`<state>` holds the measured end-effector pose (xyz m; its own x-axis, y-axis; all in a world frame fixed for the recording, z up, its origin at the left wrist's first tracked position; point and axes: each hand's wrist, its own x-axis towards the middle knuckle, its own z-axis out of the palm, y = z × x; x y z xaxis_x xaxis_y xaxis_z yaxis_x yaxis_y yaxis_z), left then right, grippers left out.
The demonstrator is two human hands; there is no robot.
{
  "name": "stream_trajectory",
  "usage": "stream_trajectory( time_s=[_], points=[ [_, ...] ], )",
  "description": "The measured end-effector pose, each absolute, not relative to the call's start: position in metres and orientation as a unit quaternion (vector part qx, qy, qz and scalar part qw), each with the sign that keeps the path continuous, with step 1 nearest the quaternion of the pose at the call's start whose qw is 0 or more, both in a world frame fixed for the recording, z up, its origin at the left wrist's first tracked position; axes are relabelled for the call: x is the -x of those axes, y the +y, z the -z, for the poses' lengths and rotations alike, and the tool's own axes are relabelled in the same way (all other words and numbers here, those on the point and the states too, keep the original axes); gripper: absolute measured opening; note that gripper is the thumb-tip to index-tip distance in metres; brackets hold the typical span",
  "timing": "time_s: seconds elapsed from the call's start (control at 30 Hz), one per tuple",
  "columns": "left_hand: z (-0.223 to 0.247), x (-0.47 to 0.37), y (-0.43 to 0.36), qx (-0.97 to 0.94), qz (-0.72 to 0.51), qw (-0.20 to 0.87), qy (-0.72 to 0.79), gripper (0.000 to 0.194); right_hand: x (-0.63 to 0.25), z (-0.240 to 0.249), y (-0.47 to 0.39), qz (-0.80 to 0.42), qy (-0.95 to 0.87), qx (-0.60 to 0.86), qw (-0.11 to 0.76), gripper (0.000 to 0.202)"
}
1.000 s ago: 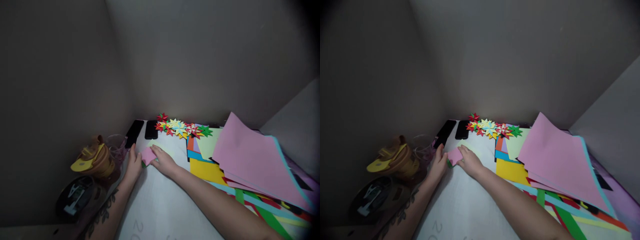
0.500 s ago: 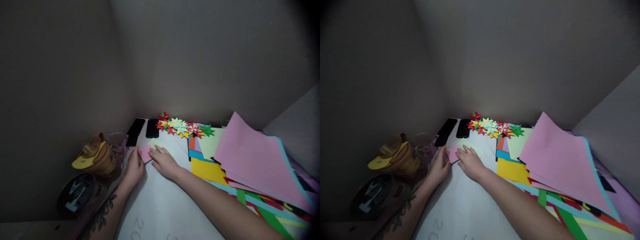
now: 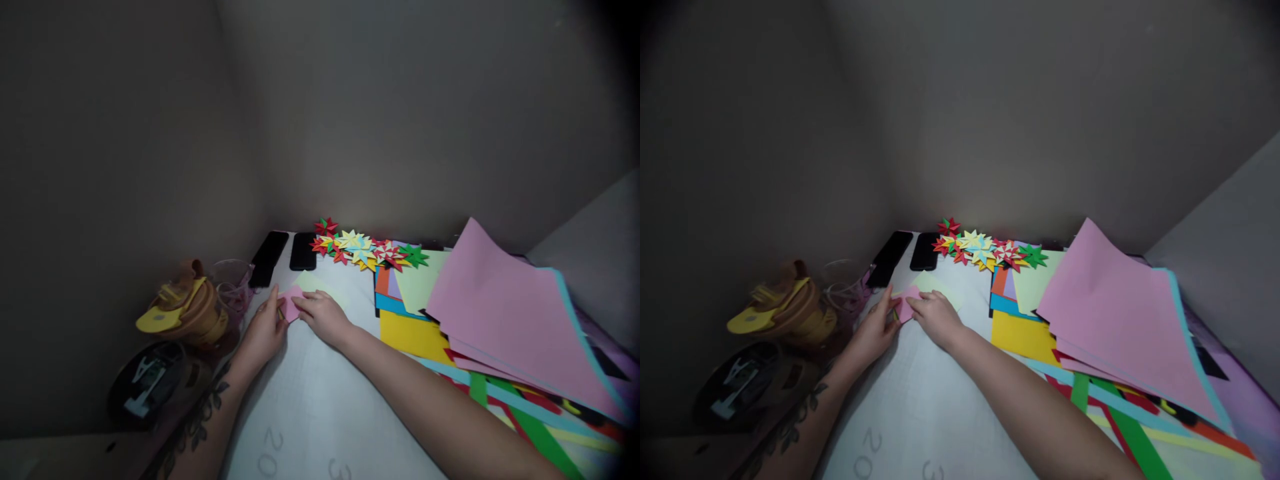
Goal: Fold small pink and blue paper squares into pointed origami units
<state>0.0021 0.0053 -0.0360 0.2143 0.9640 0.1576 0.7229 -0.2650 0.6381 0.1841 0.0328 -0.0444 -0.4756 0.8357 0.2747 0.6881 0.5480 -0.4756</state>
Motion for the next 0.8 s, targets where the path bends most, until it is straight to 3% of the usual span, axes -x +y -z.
stream_trajectory(
  time_s=[0.8],
  points=[
    [0.0288,-0.0025,0.0048,-0.745,-0.269,0.231,0.564,0.076,-0.1819,0.0431,0.0307,-0.158,-0.832,0.470,0.250,0.037]
  ],
)
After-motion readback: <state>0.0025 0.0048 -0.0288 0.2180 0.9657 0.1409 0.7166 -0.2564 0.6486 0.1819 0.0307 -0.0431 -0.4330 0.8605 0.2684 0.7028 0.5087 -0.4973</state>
